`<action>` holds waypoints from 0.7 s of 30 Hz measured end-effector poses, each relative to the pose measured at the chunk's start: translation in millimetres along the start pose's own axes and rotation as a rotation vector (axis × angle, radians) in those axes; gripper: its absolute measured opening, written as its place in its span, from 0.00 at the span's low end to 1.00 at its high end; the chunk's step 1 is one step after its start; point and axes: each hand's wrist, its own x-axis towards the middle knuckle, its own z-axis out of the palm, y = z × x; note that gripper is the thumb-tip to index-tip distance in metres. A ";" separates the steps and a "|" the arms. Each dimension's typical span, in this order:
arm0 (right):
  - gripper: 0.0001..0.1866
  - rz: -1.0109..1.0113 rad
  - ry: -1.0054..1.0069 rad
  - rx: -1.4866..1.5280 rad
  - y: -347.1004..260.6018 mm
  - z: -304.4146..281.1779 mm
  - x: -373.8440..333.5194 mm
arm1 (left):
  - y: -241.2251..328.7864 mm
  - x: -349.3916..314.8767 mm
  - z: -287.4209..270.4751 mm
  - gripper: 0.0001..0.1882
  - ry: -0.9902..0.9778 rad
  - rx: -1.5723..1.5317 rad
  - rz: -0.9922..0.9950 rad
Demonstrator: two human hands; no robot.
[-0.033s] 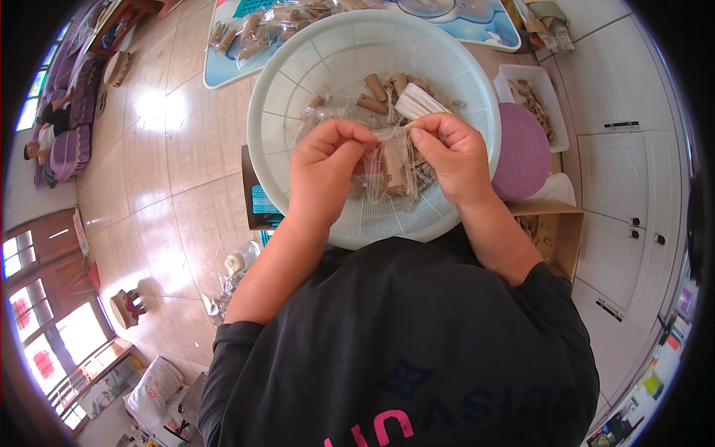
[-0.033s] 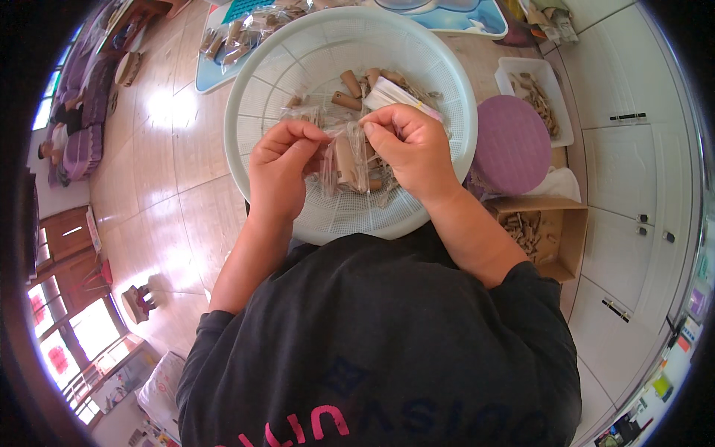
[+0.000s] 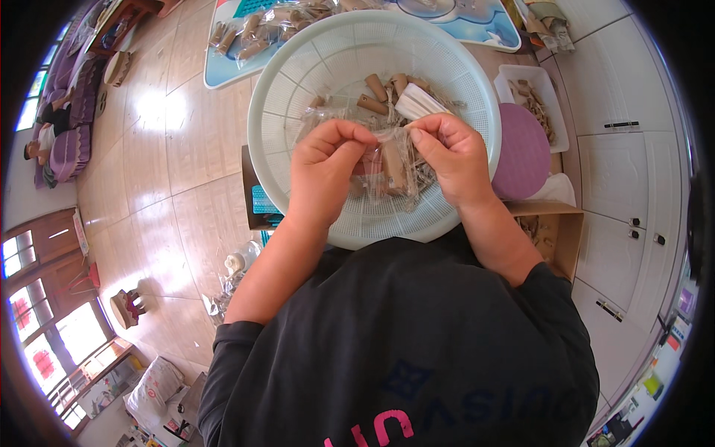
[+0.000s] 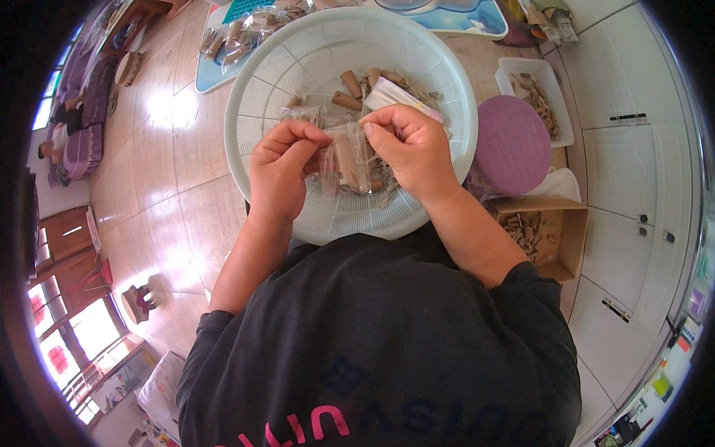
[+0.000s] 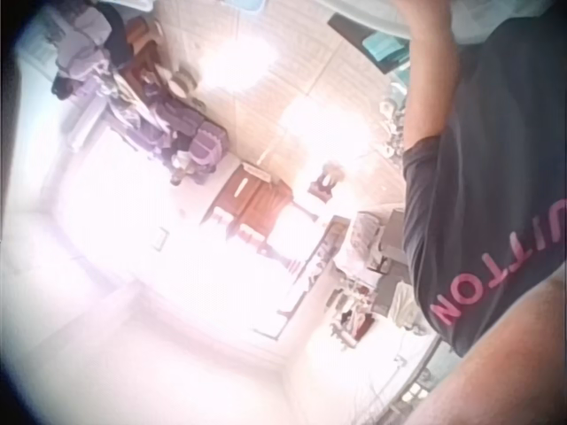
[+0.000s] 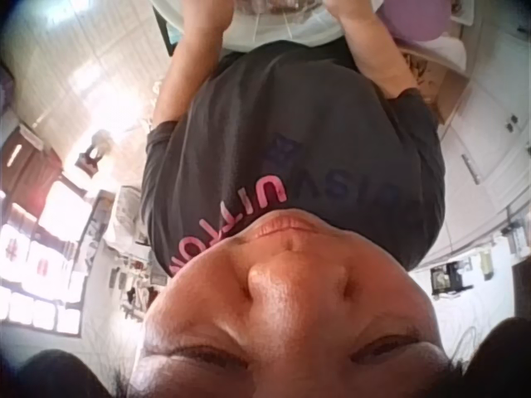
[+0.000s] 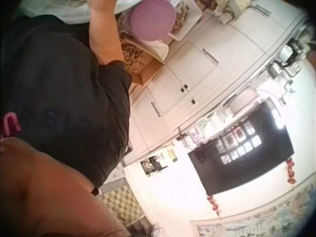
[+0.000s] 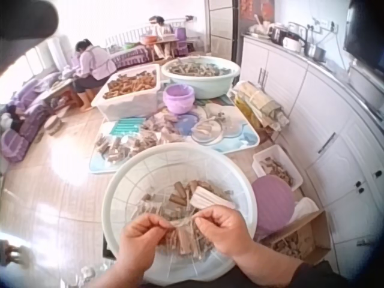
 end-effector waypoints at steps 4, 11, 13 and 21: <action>0.07 0.104 -0.021 -0.017 -7.4 -6.9 0.6 | 0.1 -2.3 -1.8 0.07 -0.067 0.014 0.052; 0.09 0.066 -0.103 -0.174 -4.3 1.7 2.4 | -5.5 -3.8 3.6 0.05 -0.019 0.287 0.201; 0.09 0.032 -0.104 -0.284 -2.8 -0.5 4.1 | -4.0 -1.1 1.8 0.05 0.019 0.309 0.199; 0.12 -0.069 0.201 -0.106 -13.8 -29.0 9.8 | 7.5 18.5 -19.1 0.12 0.246 1.455 0.900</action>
